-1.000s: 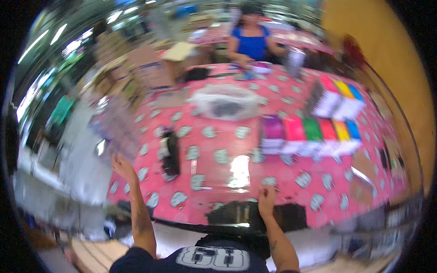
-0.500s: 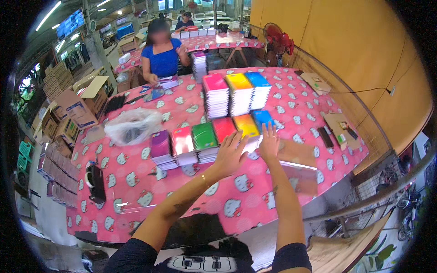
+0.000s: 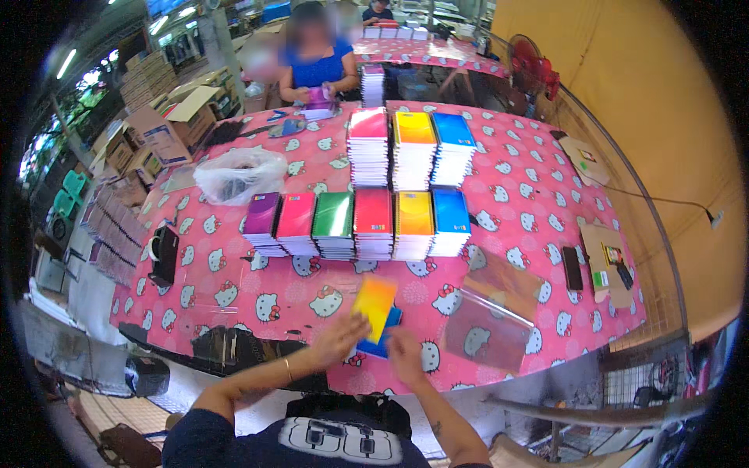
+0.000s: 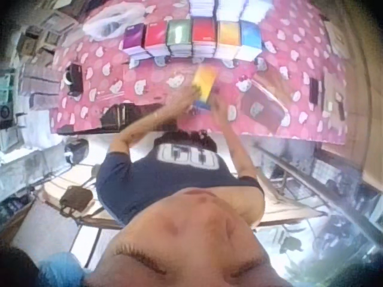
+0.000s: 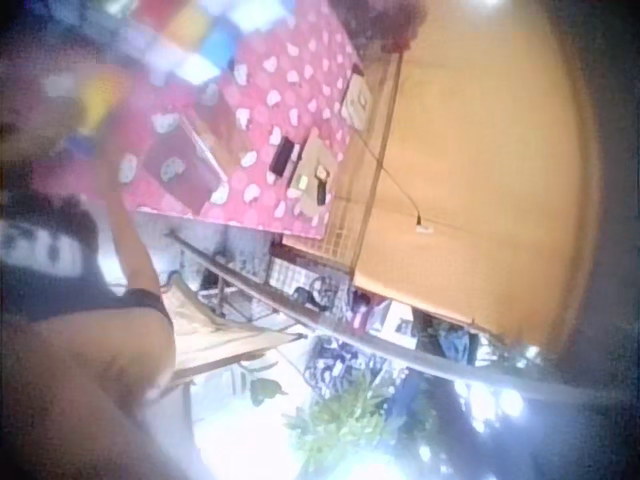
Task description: The person places small colorful notebooks into clear plastic bags and seals them using tape from a dispenser.
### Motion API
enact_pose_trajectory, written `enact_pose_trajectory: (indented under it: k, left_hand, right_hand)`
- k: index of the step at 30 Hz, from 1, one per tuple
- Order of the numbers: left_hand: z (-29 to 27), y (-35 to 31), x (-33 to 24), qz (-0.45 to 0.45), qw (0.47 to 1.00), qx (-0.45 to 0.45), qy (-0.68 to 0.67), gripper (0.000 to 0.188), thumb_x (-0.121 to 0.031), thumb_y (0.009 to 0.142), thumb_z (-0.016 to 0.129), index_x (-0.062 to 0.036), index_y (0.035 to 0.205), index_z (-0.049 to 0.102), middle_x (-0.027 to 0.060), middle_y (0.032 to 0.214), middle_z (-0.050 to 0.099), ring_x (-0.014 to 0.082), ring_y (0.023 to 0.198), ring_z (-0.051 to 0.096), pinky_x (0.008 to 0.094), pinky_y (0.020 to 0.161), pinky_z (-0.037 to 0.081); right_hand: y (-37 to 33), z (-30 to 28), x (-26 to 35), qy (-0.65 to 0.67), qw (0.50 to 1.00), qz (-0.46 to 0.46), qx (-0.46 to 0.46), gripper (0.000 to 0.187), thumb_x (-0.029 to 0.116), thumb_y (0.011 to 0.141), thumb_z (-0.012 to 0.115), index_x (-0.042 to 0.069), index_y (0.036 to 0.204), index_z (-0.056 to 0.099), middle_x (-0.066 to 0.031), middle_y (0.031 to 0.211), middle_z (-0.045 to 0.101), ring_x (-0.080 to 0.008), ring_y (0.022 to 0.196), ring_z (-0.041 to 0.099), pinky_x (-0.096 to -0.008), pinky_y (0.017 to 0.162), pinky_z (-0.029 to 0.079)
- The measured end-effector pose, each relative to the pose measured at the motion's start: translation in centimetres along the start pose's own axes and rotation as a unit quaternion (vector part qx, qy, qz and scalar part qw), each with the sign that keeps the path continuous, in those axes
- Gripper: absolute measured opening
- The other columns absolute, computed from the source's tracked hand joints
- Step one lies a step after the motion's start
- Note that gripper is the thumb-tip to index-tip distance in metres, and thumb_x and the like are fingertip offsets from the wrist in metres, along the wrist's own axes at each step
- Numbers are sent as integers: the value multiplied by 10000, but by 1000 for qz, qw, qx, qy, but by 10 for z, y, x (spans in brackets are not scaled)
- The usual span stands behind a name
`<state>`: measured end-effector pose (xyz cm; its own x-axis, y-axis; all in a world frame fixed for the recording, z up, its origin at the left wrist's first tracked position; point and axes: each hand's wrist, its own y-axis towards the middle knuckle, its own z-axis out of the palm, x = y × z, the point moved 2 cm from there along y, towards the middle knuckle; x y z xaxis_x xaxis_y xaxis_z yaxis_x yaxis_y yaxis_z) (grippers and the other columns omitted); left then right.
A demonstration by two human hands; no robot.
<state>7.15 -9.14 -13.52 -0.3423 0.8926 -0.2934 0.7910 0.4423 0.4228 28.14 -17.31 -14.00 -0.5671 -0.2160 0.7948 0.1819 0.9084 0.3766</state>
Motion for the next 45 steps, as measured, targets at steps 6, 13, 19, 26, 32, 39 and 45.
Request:
enact_pose_trajectory:
  k: [6,13,19,26,32,39,45]
  left_hand:
    - [-30,50,20,-81,995,-54,-28,670,-137,873,633,14,1477,385,243,1518,395,394,1433,365,537,1178,276]
    - [-92,98,142,-127,967,-64,212,439,-110,882,617,-38,1313,575,141,1297,635,321,1250,572,563,1160,277]
    - [-93,55,37,-73,971,-224,40,487,4,843,647,-59,1323,593,106,1301,650,303,1233,601,552,1074,405]
    - [-20,2,-5,-53,992,75,-82,615,-183,911,600,-65,1487,422,199,1532,417,330,1426,398,535,1191,239]
    - [-116,72,143,-222,930,-119,270,565,-84,833,641,-33,1384,527,201,1394,554,346,1325,516,565,1140,319]
    - [-120,68,58,68,993,-73,66,537,-273,871,716,-98,1359,576,120,1304,649,271,1286,575,571,1136,331]
    - [-121,47,169,-198,933,-60,295,491,-258,936,622,-82,1389,545,124,1431,555,286,1393,458,554,1188,237]
  right_hand:
    - [167,5,36,-122,980,-152,-40,510,134,885,647,14,1366,527,-199,1382,539,-375,1299,480,-475,1102,360]
    - [215,26,40,-233,959,-161,4,420,46,813,659,67,1230,621,-124,1177,639,-340,1130,578,-471,1040,403]
    - [74,-25,-49,170,984,-14,50,302,-58,795,560,35,1062,664,-150,1123,675,-331,1068,646,-431,976,479]
    - [107,-9,-57,44,995,90,12,403,-32,831,532,16,1228,585,-183,1255,626,-309,1237,566,-411,1064,422]
    - [214,75,88,-107,963,-246,-12,414,85,845,662,49,1251,592,-194,1186,637,-337,1128,599,-422,1000,455]
    - [178,70,33,494,844,196,-71,590,41,917,657,80,1456,420,-76,1206,576,-186,1041,613,-333,908,516]
    - [45,34,2,38,985,157,-65,595,195,952,614,76,1491,393,-183,1424,467,-318,1282,476,-532,1053,380]
